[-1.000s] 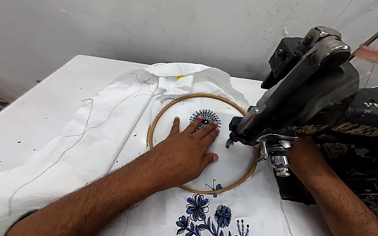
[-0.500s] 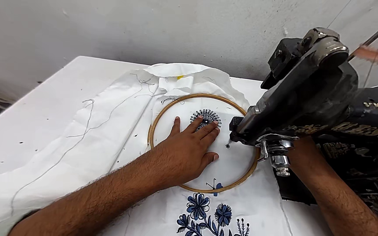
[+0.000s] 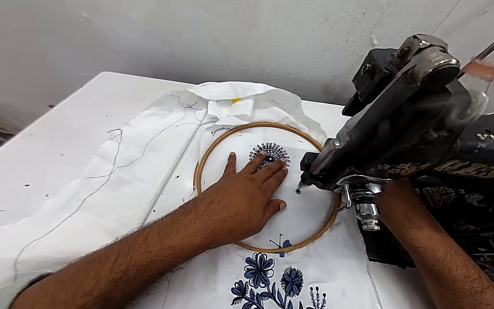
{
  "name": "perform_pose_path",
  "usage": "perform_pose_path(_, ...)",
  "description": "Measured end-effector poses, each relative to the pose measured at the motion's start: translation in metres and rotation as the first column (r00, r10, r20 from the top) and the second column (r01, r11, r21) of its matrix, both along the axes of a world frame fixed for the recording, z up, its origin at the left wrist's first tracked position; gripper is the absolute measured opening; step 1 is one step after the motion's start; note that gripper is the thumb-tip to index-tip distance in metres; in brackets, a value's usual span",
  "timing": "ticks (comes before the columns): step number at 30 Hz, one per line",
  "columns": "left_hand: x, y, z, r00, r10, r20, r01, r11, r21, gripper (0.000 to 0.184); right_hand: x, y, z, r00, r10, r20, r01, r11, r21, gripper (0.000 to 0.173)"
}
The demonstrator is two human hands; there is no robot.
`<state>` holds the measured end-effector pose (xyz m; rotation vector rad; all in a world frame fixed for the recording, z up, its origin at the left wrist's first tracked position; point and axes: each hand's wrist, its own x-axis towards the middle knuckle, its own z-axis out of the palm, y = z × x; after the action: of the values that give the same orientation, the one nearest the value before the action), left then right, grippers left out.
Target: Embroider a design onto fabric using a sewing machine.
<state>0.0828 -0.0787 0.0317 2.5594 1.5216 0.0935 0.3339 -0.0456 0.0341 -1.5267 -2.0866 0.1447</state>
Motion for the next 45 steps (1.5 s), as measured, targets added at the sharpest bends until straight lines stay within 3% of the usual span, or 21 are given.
perform_pose_path(9, -0.001, -0.001, 0.002, 1.000, -0.005, -0.014, 0.005, 1.000, -0.013, 0.063, 0.001, 0.001, -0.001, 0.999, -0.002, -0.050, 0.001, 1.000, -0.029, 0.014)
perform_pose_path(15, -0.004, 0.004, -0.001, 0.999, -0.041, 0.024, 0.040, 0.998, 0.040, 0.061, -0.003, 0.001, 0.006, 1.000, 0.010, 0.021, -0.010, 1.000, -0.004, 0.012)
perform_pose_path(19, -0.004, 0.009, -0.005, 0.996, -0.056, 0.072, 0.049, 0.994, 0.100, 0.056, -0.007, -0.002, 0.014, 0.997, -0.072, 0.014, 0.073, 0.990, -0.122, 0.012)
perform_pose_path(25, -0.002, 0.007, -0.010, 0.995, -0.046, 0.087, 0.037, 0.994, 0.101, 0.059, -0.008, -0.005, 0.018, 0.994, -0.097, 0.052, 0.104, 0.980, -0.170, 0.013)
perform_pose_path(32, -0.002, 0.007, -0.010, 0.997, -0.034, 0.075, 0.029, 0.997, 0.067, 0.060, -0.002, 0.001, 0.004, 1.000, -0.007, -0.015, 0.007, 1.000, -0.012, 0.014)
perform_pose_path(39, -0.002, 0.006, -0.009, 0.998, -0.030, 0.063, 0.027, 0.998, 0.055, 0.060, -0.003, -0.001, 0.008, 0.999, -0.035, -0.020, 0.034, 0.998, -0.058, 0.011)
perform_pose_path(45, -0.002, 0.006, -0.009, 0.998, -0.033, 0.059, 0.030, 0.998, 0.047, 0.062, -0.007, -0.002, 0.022, 0.994, -0.051, 0.096, 0.061, 0.992, -0.107, 0.014)
